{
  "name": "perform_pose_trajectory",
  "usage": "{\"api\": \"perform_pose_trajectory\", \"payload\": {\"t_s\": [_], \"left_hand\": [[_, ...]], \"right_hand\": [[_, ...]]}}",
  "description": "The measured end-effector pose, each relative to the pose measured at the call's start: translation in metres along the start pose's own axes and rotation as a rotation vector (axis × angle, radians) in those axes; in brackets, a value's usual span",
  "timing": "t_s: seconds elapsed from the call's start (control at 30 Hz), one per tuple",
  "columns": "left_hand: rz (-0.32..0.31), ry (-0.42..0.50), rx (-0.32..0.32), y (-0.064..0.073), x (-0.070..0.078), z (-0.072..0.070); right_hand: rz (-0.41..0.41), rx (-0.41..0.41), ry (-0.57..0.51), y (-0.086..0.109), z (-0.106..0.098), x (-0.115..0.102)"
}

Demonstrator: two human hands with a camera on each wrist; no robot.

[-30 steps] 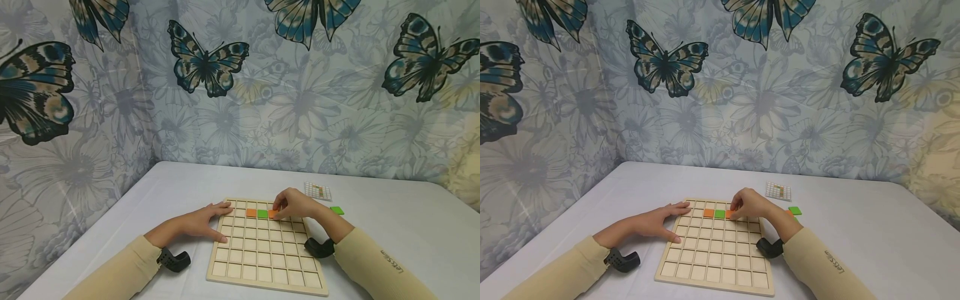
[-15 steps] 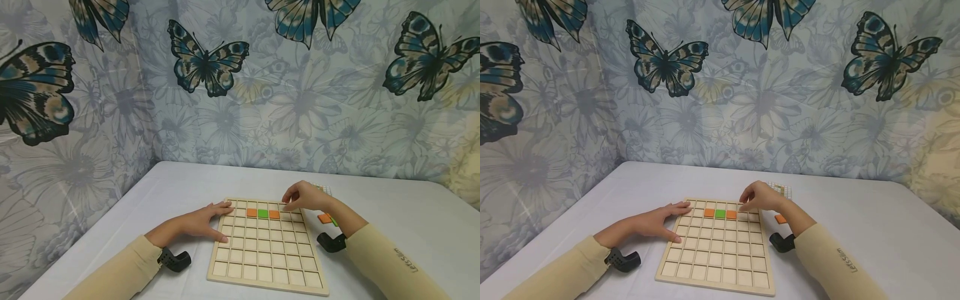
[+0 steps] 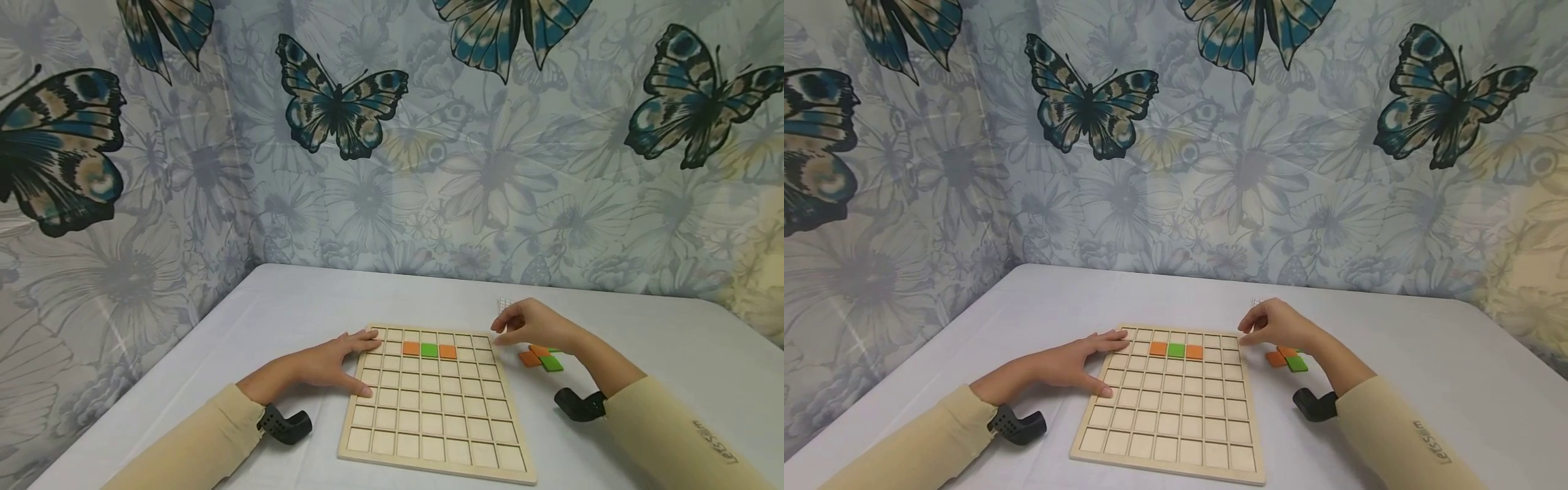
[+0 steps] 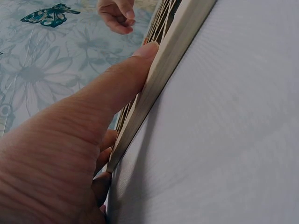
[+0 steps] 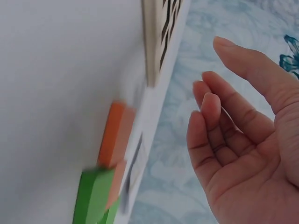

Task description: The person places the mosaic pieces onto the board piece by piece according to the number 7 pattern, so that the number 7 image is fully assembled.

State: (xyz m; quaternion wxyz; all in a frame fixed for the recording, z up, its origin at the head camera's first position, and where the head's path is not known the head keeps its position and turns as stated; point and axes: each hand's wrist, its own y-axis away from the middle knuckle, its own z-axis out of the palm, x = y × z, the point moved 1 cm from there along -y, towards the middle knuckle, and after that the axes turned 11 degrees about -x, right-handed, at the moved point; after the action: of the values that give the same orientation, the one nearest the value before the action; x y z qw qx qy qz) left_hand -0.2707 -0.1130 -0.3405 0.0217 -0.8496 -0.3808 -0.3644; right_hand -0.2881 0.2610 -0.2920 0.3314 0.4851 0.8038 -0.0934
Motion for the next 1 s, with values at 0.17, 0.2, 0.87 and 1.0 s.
{"api": "perform_pose_trajectory", "payload": {"t_s": [0.17,0.2,0.87,1.0], "left_hand": [[-0.002,-0.007,0.000,0.001,0.001,0.000],[-0.002,-0.009,0.000,0.000,0.001,0.000],[0.004,-0.019,0.001,-0.001,0.000,-0.001],[0.002,-0.010,0.004,0.000,0.001,-0.001]], "right_hand": [[0.051,0.009,0.013,0.015,-0.003,0.006],[0.056,0.009,0.010,0.018,-0.004,0.007],[0.029,-0.010,0.001,0.058,-0.009,0.026],[0.024,-0.010,-0.023,0.063,-0.006,0.031]]}}
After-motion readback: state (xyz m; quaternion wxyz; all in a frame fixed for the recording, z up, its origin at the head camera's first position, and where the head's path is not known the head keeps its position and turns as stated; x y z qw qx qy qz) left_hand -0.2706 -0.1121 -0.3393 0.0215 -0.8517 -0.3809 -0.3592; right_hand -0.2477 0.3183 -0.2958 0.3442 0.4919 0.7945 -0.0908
